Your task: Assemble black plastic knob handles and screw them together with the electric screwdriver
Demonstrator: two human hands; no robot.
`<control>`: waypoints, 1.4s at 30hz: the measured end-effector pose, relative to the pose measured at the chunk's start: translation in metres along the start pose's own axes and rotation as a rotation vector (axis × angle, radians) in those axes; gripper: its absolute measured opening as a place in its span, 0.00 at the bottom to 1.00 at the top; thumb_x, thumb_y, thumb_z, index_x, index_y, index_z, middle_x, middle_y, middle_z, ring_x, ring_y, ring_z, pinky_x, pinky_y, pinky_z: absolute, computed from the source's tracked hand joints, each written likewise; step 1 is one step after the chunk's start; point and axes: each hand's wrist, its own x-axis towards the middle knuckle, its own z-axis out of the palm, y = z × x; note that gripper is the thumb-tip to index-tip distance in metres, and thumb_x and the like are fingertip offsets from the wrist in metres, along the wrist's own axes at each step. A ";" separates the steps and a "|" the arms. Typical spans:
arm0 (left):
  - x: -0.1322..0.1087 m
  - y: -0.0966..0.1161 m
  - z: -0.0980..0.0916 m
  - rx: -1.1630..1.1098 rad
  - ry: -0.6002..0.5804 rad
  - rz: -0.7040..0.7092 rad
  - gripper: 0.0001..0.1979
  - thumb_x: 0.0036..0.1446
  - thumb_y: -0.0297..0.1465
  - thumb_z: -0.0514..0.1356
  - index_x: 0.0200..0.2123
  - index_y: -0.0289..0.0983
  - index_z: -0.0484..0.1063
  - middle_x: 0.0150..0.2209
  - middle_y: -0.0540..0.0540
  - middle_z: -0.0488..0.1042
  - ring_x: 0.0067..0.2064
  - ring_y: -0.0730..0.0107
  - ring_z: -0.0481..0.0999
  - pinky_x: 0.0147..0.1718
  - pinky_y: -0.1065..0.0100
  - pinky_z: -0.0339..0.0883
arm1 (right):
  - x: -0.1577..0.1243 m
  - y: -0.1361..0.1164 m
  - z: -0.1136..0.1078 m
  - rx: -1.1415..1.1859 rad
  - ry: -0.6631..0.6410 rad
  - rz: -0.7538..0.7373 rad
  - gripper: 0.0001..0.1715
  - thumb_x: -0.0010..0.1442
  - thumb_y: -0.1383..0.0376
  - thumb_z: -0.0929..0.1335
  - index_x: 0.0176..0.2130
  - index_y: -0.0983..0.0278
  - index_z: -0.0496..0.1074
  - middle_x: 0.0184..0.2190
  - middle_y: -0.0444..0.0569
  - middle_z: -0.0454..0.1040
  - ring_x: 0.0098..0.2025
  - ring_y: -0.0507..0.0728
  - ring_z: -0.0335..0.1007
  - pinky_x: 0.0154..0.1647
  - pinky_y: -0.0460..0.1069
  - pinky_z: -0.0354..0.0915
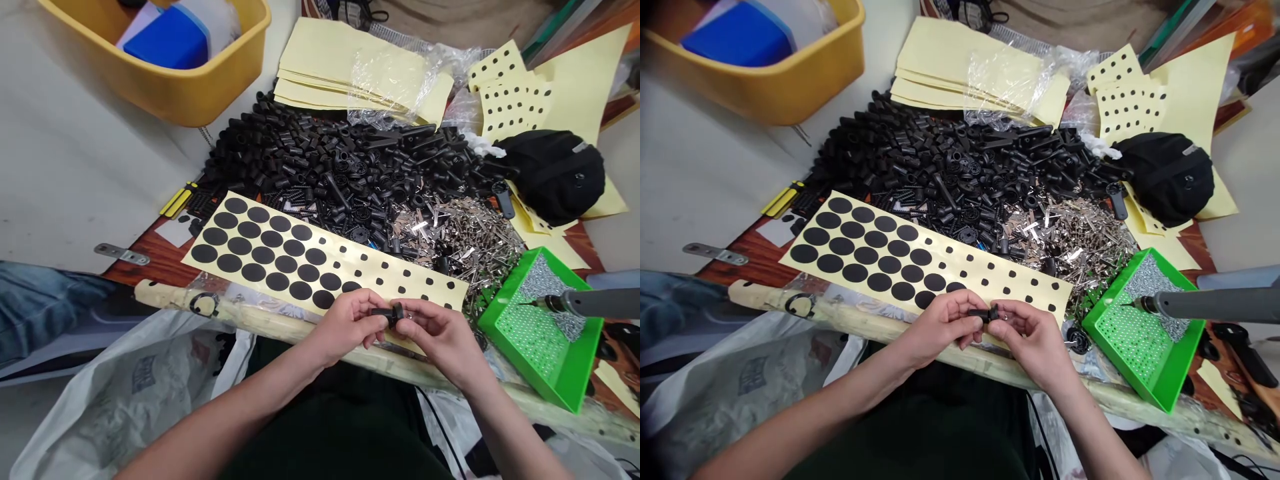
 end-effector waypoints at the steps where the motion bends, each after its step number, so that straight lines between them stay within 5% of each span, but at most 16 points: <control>1: 0.000 0.000 0.001 -0.004 0.012 0.006 0.09 0.47 0.29 0.63 0.33 0.33 0.69 0.22 0.52 0.70 0.21 0.78 0.66 0.20 0.74 0.59 | 0.000 -0.001 0.000 0.017 -0.003 0.017 0.24 0.47 0.53 0.75 0.39 0.66 0.77 0.35 0.53 0.81 0.32 0.57 0.78 0.36 0.51 0.76; 6: 0.000 0.002 0.005 -0.019 0.072 0.046 0.08 0.44 0.25 0.62 0.30 0.33 0.68 0.23 0.52 0.71 0.20 0.80 0.65 0.21 0.74 0.59 | 0.000 0.001 0.000 0.038 -0.006 0.045 0.23 0.47 0.53 0.75 0.39 0.66 0.77 0.33 0.53 0.81 0.30 0.57 0.78 0.34 0.51 0.76; 13: 0.000 0.001 0.005 0.018 0.085 0.048 0.07 0.43 0.22 0.60 0.30 0.33 0.69 0.22 0.53 0.69 0.20 0.80 0.65 0.20 0.74 0.60 | 0.000 0.007 0.003 -0.246 0.144 -0.298 0.16 0.48 0.63 0.75 0.40 0.61 0.79 0.35 0.51 0.79 0.33 0.56 0.76 0.37 0.52 0.75; 20: 0.000 -0.001 0.004 0.006 0.112 0.044 0.06 0.43 0.24 0.60 0.29 0.33 0.68 0.22 0.54 0.69 0.18 0.82 0.64 0.19 0.73 0.60 | -0.001 0.006 0.004 -0.212 0.075 -0.234 0.16 0.48 0.64 0.74 0.40 0.61 0.79 0.36 0.51 0.80 0.33 0.56 0.77 0.35 0.50 0.76; 27: -0.002 0.005 0.003 -0.069 0.066 0.048 0.11 0.42 0.27 0.65 0.31 0.32 0.69 0.29 0.49 0.73 0.25 0.77 0.70 0.25 0.72 0.66 | -0.002 0.009 0.007 -0.254 0.140 -0.386 0.17 0.51 0.64 0.73 0.44 0.61 0.78 0.36 0.51 0.79 0.31 0.54 0.75 0.35 0.49 0.75; 36: 0.001 0.010 0.009 -0.056 0.097 0.081 0.11 0.41 0.26 0.66 0.31 0.32 0.70 0.30 0.48 0.74 0.26 0.76 0.71 0.26 0.72 0.66 | -0.002 -0.002 0.001 -0.103 0.129 -0.254 0.19 0.50 0.56 0.74 0.41 0.62 0.79 0.39 0.53 0.79 0.36 0.58 0.78 0.40 0.51 0.76; 42: 0.006 0.008 0.010 -0.007 0.099 0.137 0.08 0.41 0.22 0.64 0.28 0.32 0.70 0.27 0.49 0.74 0.27 0.77 0.71 0.27 0.73 0.67 | 0.000 -0.001 -0.001 0.081 0.066 -0.042 0.24 0.47 0.52 0.75 0.39 0.66 0.79 0.30 0.52 0.80 0.27 0.54 0.75 0.32 0.50 0.75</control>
